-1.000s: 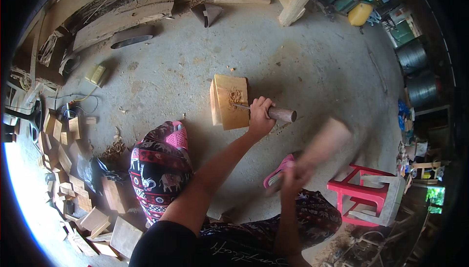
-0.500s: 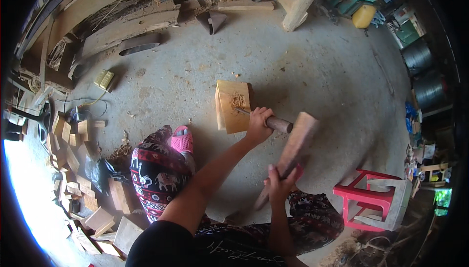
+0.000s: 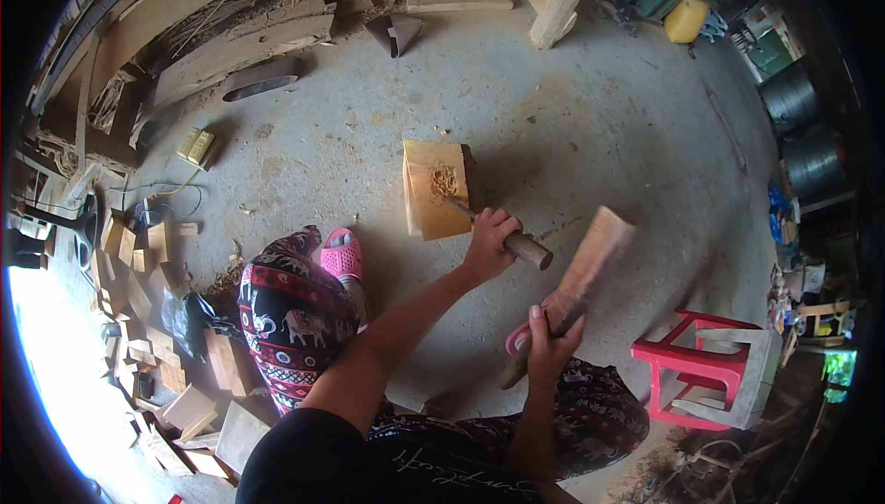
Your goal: The person carves a wooden block using a chisel and a wooden mallet, then stands up, walks over to a table, and picks up a mobile phone.
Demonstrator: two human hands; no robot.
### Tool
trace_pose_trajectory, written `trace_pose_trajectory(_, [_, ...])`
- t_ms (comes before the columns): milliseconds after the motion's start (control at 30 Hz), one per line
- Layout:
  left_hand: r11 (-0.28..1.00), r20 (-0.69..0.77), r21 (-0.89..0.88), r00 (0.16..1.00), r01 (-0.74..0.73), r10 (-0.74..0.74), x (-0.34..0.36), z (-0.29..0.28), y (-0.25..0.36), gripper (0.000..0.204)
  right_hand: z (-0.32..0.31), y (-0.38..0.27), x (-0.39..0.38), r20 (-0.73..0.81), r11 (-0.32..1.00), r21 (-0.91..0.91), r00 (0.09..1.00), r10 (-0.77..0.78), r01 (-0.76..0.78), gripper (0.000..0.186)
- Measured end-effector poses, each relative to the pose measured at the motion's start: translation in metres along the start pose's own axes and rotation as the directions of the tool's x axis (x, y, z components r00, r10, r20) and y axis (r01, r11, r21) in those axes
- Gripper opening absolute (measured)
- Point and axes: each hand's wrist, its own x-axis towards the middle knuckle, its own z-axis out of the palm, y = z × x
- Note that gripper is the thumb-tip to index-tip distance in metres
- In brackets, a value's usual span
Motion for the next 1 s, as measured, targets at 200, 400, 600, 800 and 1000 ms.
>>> trace_pose_trajectory(200, [0.994, -0.101, -0.043, 0.989, 0.105, -0.109, 0.008, 0.006, -0.002, 0.024, 0.006, 0.022, -0.001, -0.067, 0.997, -0.075, 0.998, -0.001, -0.004, 0.073])
trace_pose_trajectory(400, [0.991, -0.125, -0.045, 0.983, 0.126, -0.131, 0.01, 0.002, -0.003, 0.026, 0.0, 0.021, -0.005, -0.149, 0.985, -0.07, 0.978, 0.148, -0.16, 0.072])
trace_pose_trajectory(600, [0.992, -0.123, -0.071, 0.986, 0.105, -0.113, 0.009, -0.002, -0.006, 0.026, 0.017, 0.016, -0.002, -0.08, 0.802, -0.474, 0.889, -0.451, 0.364, 0.075])
trace_pose_trajectory(800, [0.987, -0.081, -0.087, 0.987, 0.133, -0.14, 0.006, -0.003, -0.01, 0.025, -0.001, 0.032, -0.004, -0.338, 0.893, 0.355, 0.929, -0.154, 0.277, 0.059])
trace_pose_trajectory(1000, [0.997, 0.085, -0.026, 0.994, 0.074, -0.071, -0.006, -0.002, -0.021, 0.027, 0.027, 0.046, -0.022, 0.136, 0.987, -0.056, 0.978, 0.159, -0.152, 0.055])
